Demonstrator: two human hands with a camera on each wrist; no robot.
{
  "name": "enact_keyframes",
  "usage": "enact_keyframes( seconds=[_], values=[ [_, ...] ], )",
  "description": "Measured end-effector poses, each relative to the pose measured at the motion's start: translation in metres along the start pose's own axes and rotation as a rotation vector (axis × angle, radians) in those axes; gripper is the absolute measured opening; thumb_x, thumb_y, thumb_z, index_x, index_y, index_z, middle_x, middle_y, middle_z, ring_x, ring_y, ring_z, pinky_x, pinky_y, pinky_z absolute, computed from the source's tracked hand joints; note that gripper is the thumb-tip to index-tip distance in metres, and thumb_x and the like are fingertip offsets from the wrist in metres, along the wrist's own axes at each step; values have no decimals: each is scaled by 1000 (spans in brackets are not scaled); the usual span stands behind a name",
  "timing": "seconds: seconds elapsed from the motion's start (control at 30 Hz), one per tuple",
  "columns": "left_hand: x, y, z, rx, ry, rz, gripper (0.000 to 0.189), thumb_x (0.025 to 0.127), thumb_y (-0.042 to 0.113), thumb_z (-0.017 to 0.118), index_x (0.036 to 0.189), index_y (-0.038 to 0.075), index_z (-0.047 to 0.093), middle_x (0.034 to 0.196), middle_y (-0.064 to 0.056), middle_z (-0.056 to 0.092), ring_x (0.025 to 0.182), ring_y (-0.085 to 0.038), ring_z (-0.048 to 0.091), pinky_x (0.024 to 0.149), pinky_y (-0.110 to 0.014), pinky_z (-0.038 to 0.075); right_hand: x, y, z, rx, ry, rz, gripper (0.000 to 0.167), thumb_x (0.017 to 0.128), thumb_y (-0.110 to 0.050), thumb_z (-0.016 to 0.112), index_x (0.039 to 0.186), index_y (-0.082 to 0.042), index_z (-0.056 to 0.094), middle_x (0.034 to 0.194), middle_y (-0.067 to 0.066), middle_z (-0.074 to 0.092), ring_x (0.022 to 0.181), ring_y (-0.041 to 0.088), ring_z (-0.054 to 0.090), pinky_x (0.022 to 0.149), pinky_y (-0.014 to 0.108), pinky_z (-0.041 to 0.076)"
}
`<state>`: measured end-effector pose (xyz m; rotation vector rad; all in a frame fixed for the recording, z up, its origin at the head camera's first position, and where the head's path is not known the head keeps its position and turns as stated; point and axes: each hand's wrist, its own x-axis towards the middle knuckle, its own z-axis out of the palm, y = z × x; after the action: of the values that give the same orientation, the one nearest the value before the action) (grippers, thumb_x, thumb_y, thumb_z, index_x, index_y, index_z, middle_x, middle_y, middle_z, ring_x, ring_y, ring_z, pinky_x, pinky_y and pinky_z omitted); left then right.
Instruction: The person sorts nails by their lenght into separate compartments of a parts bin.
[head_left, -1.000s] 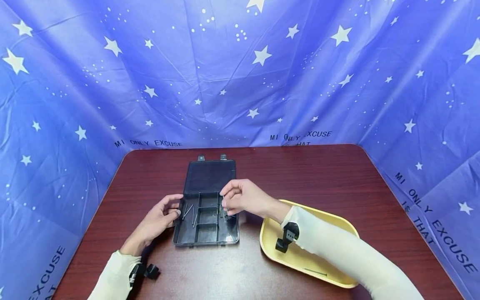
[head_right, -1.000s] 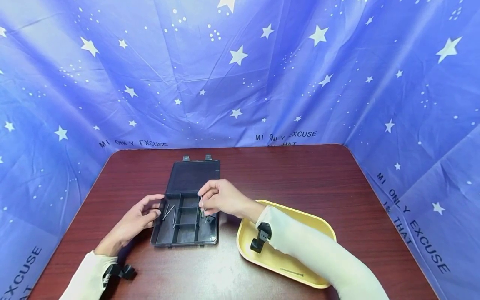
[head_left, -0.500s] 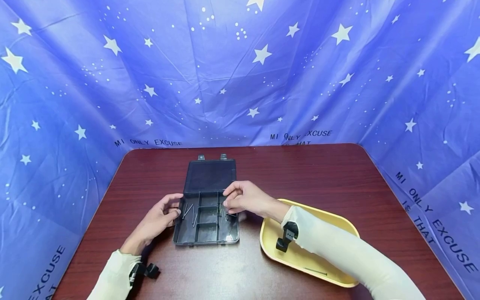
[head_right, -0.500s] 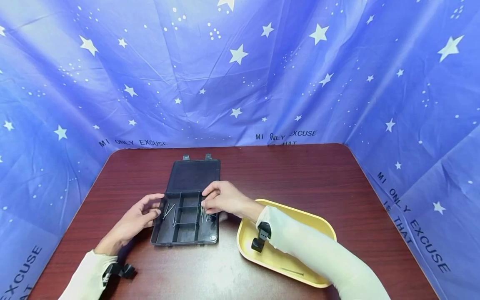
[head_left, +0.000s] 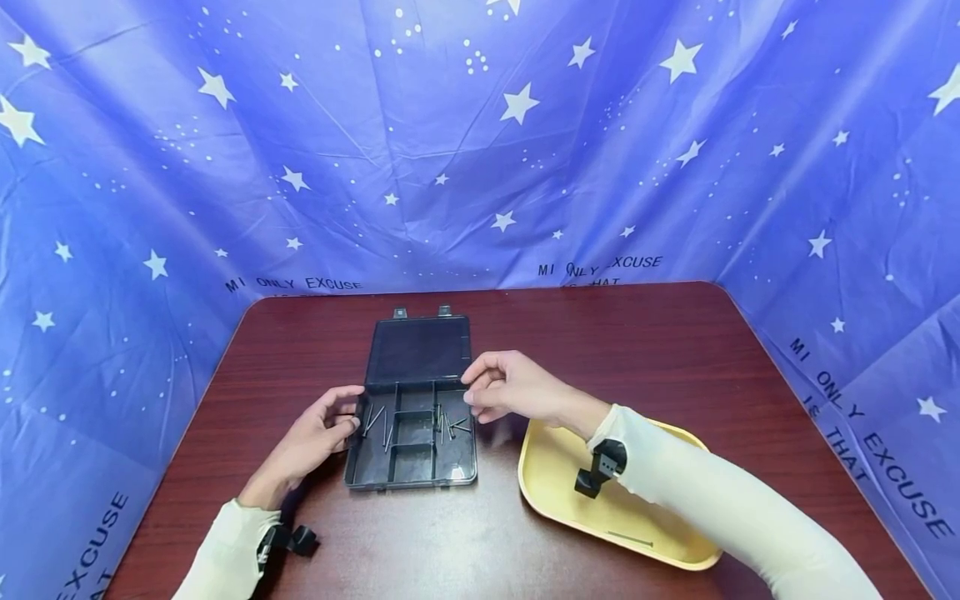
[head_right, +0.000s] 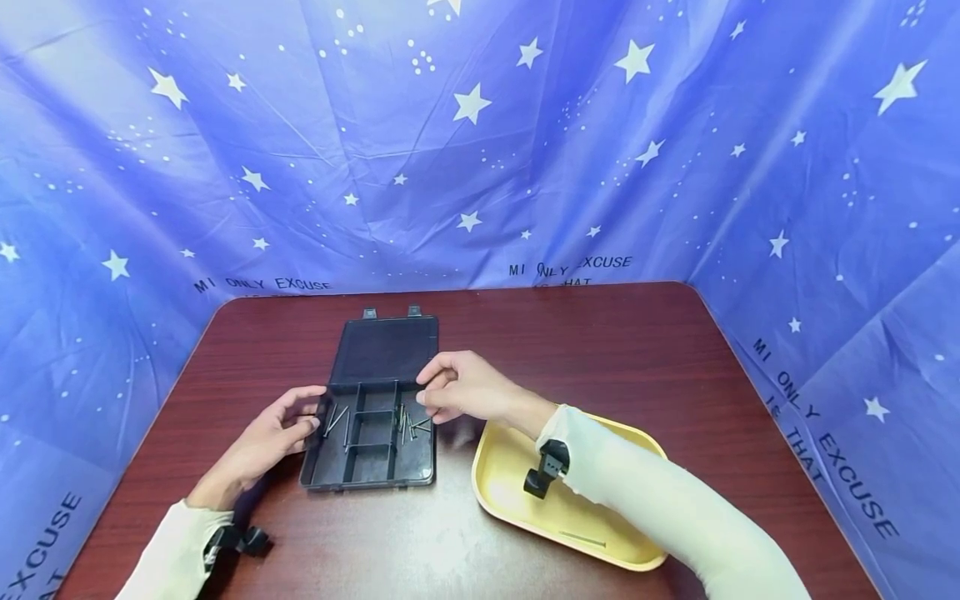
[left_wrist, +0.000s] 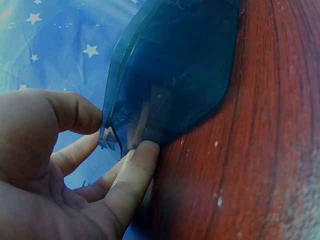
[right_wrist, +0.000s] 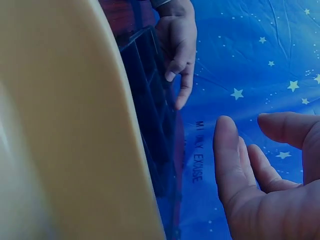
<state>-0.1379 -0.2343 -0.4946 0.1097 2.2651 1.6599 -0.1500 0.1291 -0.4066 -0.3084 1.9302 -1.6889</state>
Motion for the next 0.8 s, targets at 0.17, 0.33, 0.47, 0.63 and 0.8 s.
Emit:
enact_keyframes(
  seconds=[0.17,0.33,0.47,0.63,0.8],
  values=[
    [0,0,0,12,4,-6,55,104,6,61,156,12,44,143,-26,50,99,-12,60,70,-27,55,-18,-3,-16,-44,-7,5,31,95,-6,75,122,3,63,96,11,67,87,31,73,84,51,64],
    [0,-2,1,19,8,-10,54,104,3,59,155,12,45,141,-26,52,98,-12,61,70,-26,55,-39,-4,-32,-91,-13,12,32,95,-8,76,122,2,63,93,11,68,82,29,74,80,46,65],
    [0,-3,1,16,9,-10,53,103,2,58,154,12,46,139,-26,53,97,-12,61,69,-26,55,-57,-3,-43,-129,-18,9,33,94,-10,77,122,2,63,95,16,70,82,29,75,78,44,65],
    [1,-2,0,26,11,-6,53,103,3,59,154,12,46,139,-26,53,97,-12,61,69,-26,55,-78,2,-55,-166,-23,3,34,95,-9,76,122,6,62,94,17,71,81,26,75,75,41,64],
    [1,-2,1,28,15,-10,53,103,4,61,154,12,47,139,-25,53,97,-13,61,70,-27,56,-97,12,-65,-183,-37,-3,33,94,-5,74,120,11,59,92,15,71,77,24,74,72,40,64]
  ],
)
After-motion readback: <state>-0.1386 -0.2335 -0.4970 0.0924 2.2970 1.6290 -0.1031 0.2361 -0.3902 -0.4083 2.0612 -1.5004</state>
